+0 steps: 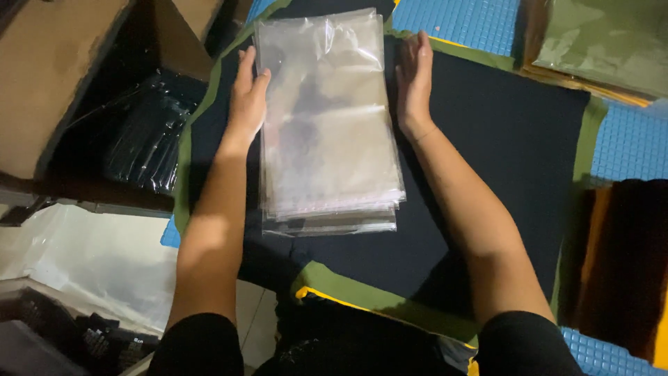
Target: The person folds a yellow t-shirt and places it into a clear plastic bag, then repeats the process with a black t-shirt. The person then picks up a green t-shirt and begins to fold it.
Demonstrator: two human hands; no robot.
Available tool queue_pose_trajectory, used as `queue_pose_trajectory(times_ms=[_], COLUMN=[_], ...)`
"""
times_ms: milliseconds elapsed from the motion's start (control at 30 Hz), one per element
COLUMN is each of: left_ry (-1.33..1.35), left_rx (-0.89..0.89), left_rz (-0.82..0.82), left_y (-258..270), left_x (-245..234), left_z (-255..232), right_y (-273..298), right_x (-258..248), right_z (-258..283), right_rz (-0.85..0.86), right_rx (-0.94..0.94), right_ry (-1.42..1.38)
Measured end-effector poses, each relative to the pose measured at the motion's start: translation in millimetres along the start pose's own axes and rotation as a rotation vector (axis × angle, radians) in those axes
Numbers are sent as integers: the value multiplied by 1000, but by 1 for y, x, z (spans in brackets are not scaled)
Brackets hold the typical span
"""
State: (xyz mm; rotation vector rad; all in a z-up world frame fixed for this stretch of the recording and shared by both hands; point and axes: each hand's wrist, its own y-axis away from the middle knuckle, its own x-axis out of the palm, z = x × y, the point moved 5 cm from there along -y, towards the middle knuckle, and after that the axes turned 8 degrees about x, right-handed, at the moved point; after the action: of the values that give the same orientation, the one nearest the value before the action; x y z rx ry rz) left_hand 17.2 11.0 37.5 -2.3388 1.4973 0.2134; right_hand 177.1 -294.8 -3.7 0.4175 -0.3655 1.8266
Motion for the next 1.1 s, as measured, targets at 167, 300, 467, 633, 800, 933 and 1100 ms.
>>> queue_pose_trajectory(times_ms=[167,300,467,633,800,933,1100], left_ry=[41,-13,-648,-821,-756,-638,-769], left_rx=[131,158,169,-184,-132,59,72], left_rz=[37,-99,-22,285,289,167,72], left_y=[-12,-23,-5,10,-7,-24,-35], left_x=[24,5,-15,-7,3,0,-19], left_z=[40,48,22,-9,29,38,51], right_y=[25,25,37,60,52,62,79], right_x=[20,6,2,24,14,17,39], right_z=[-15,-10,14,27,19,27,23], right_rz=[228,61,-87,94,57,30,73], right_rx=[-128,-19,-86,-81,73,129,98], right_ry=[-173,-35,660,1195,1164,1072,982])
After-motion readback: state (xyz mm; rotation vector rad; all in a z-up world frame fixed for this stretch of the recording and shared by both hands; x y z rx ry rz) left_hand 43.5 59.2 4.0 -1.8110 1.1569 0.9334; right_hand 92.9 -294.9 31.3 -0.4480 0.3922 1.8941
